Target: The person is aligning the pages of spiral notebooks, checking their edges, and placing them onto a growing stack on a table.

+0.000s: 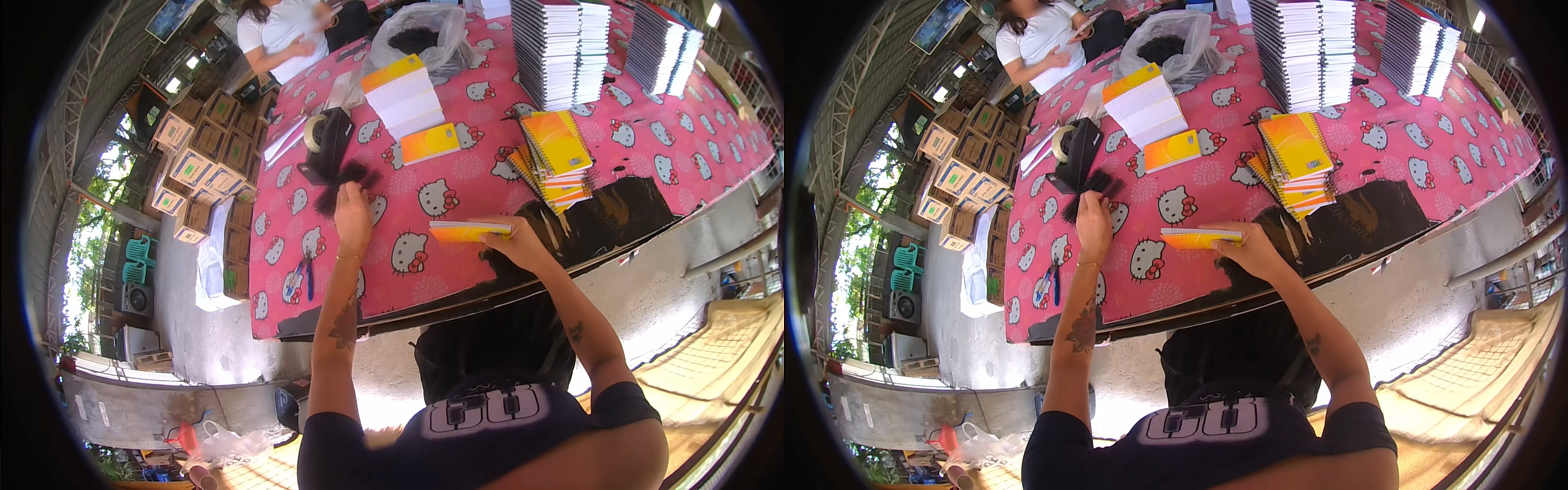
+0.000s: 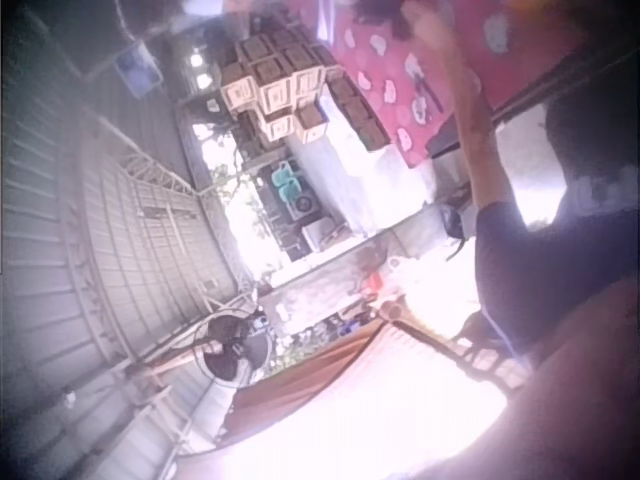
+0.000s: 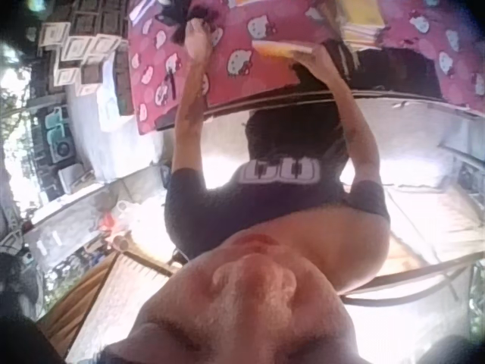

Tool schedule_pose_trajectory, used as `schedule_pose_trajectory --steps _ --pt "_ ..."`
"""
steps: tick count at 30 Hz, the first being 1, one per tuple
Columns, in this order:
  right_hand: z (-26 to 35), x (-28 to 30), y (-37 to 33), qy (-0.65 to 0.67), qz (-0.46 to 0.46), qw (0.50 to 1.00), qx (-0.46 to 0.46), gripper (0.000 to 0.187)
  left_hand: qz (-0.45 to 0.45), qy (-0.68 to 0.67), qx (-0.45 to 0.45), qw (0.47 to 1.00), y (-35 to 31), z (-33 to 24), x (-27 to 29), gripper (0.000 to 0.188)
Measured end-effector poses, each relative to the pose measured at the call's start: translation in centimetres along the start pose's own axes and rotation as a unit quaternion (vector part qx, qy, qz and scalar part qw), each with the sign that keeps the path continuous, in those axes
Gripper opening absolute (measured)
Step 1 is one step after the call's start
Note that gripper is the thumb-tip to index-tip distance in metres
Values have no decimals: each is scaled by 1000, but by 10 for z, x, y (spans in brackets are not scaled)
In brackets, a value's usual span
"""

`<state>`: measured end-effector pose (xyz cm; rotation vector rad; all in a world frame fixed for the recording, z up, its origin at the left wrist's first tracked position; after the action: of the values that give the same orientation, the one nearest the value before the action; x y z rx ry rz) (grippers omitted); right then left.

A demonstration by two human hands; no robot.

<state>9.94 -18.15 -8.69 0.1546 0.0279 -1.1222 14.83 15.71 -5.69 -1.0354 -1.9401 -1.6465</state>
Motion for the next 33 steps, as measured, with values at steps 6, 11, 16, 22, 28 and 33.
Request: schedule_pose_trajectory --steps 6,11,16,22,28,33 --pt "1 -2 -5 -2 -19 1000 8 33 37 -205 26 978 -32 -85 37 21" --pt "-4 2 -6 -47 -38 997 54 32 71 -270 62 958 -60 -133 53 22" --pt "2 -1 -4 -67 -38 995 56 32 69 -254 39 964 -63 -125 48 22" --pt "-3 3 -9 -21 -61 997 40 32 125 10 -24 992 -73 -113 33 25" --pt "0 0 -8 -83 -25 993 81 39 95 0 -104 990 -53 -47 10 18" --pt "22 11 -17 -112 -5 991 78 40 -4 -73 -33 997 -16 -73 37 22"
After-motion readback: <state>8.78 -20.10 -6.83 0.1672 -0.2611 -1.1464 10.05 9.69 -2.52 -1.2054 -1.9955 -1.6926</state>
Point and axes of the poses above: each hand's wrist, its own y-axis towards the middle knuckle, its own x-axis out of the back of the hand, z = x × y, the point moved 4 cm from there along y, towards the middle knuckle, and after that the axes turned 3 degrees about -z, right-handed, at the moved point
